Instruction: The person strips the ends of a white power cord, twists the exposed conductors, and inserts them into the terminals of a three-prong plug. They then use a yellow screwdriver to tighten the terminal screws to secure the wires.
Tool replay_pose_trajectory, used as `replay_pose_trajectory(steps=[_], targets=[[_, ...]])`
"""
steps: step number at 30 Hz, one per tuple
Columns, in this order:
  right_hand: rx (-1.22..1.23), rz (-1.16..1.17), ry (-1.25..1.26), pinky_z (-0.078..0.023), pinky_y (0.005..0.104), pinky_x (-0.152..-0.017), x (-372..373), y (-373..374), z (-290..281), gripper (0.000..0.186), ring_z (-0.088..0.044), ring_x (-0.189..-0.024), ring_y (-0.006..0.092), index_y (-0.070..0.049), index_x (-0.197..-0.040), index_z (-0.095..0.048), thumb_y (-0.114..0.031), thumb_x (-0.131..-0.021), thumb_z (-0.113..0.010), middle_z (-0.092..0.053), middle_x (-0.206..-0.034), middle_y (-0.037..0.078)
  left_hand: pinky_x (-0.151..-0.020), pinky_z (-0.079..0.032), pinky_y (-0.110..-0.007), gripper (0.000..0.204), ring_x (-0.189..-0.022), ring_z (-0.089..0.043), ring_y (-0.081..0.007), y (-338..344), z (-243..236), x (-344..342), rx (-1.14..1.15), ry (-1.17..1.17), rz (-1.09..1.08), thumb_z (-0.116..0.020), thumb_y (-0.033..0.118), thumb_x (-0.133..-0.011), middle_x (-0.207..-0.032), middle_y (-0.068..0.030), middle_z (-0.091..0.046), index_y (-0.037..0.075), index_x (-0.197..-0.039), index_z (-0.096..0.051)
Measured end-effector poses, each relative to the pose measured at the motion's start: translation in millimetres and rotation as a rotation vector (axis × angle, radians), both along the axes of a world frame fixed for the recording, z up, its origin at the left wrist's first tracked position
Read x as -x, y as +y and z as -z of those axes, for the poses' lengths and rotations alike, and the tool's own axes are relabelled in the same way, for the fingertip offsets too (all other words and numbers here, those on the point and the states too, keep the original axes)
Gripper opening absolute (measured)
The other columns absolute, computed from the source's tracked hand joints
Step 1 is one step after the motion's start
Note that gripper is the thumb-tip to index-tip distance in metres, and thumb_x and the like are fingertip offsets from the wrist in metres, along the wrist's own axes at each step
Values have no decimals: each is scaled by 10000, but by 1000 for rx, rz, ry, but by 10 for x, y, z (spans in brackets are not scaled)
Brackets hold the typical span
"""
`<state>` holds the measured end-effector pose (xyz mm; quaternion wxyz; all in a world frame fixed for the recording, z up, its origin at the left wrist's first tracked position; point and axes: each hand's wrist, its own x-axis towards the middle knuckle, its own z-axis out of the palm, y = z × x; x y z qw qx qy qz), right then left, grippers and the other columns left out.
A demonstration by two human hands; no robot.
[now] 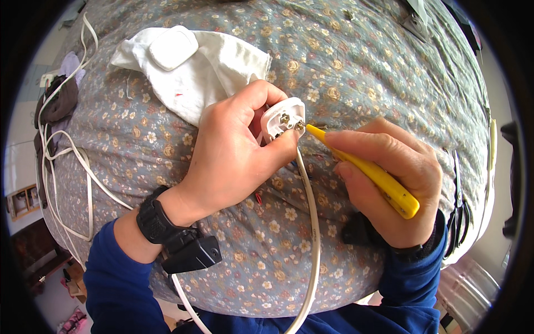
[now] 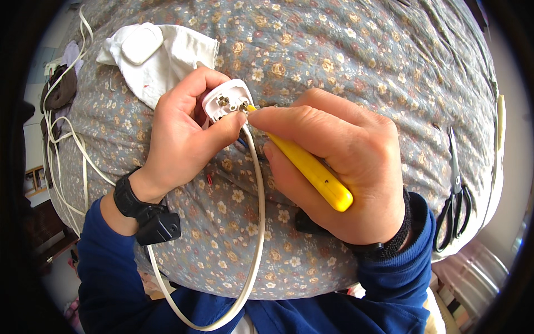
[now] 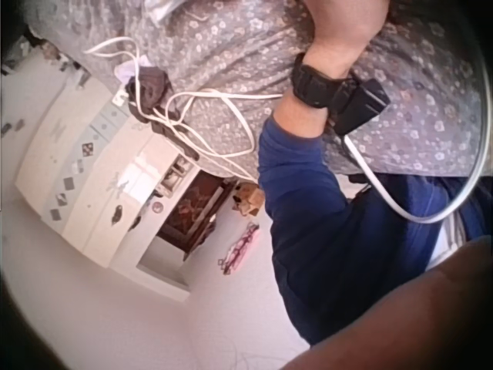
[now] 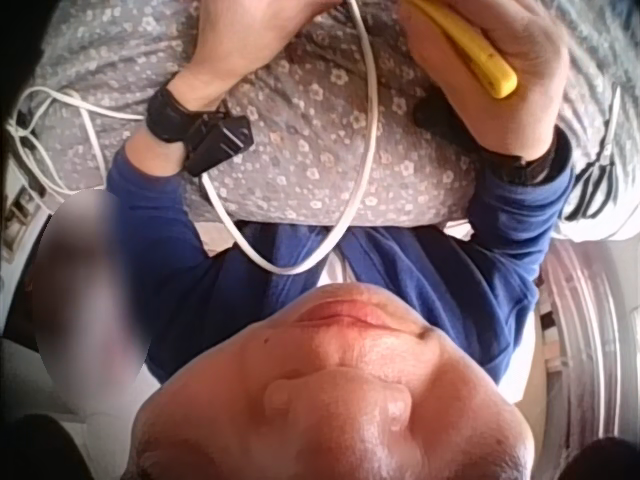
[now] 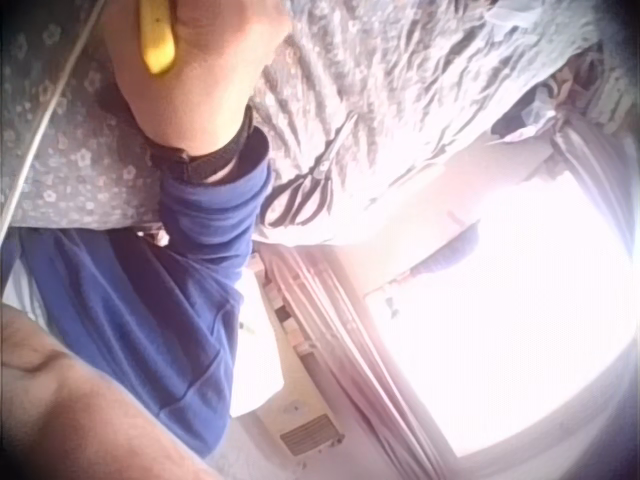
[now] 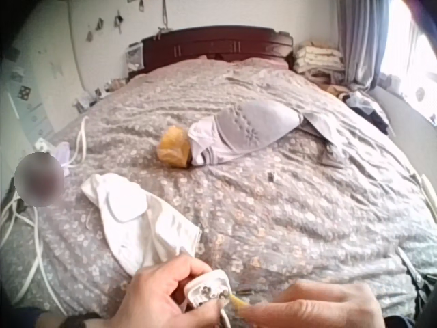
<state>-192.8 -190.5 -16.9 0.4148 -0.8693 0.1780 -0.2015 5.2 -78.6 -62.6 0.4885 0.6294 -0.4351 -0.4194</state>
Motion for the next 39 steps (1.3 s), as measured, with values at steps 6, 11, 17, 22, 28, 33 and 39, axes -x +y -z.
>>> replay_pose_trajectory(steps=[6, 11, 17, 22, 28, 33, 39], targets=[[-87, -6, -71, -474, 275, -643, 2, -62, 52, 309, -637, -695, 162, 24, -1092, -742, 55, -794, -668, -668, -817, 88, -713, -480, -187, 223, -832, -568, -9, -17, -5, -3, -8, 1, -21, -698, 43, -912, -939, 25, -631, 28, -1110, -597], [-47, -10, -150, -509, 285, -638, 62, -94, 8, 306, -660, -676, 181, 36, -1084, -737, 35, -788, -658, -679, -814, 120, -730, -482, -190, 238, -847, -574, -11, -12, 0, -22, 38, 48, 0, -708, 45, -915, -961, 16, -644, 23, -1125, -598], [227, -154, -133, -524, 294, -623, 120, -180, -4, 282, -666, -679, 183, 36, -1103, -725, 15, -837, -634, -675, -833, 138, -721, -480, -189, 252, -835, -573, -10, -6, 15, -43, 36, 63, 3, -723, 66, -917, -965, 15, -649, 20, -1131, -598], [-95, 29, -242, -532, 283, -656, 227, -241, -19, 300, -644, -707, 169, 35, -1181, -687, -10, -910, -565, -643, -862, 141, -731, -494, -193, 259, -838, -593, -17, -6, -13, -45, 22, 76, -10, -722, 70, -917, -957, 4, -665, 18, -1140, -599], [-128, 10, -88, -541, 257, -710, 281, -218, 16, 283, -671, -759, 157, 32, -1188, -697, -64, -942, -597, -665, -900, 132, -670, -474, -190, 221, -766, -564, -16, -25, 9, -4, 81, 139, -89, -756, 86, -887, -874, 25, -642, 16, -1055, -632], [-107, 298, -36, -543, 249, -722, 275, -224, 165, 473, -657, -814, 139, 4, -1331, -614, -250, -950, -733, -667, -1143, 116, -685, -486, -191, 224, -782, -579, -20, -12, 17, -46, 111, 181, -108, -756, 77, -885, -900, 17, -657, 15, -1060, -630], [705, 623, -439, -567, 341, -884, 166, -352, -70, 393, -665, -1016, 258, 25, -1256, -621, 1, -889, -760, -666, -1200, 176, -743, -516, -206, 252, -847, -611, -38, 17, 14, -18, 239, 298, -135, -739, 64, -912, -974, -13, -682, 8, -1119, -607]])
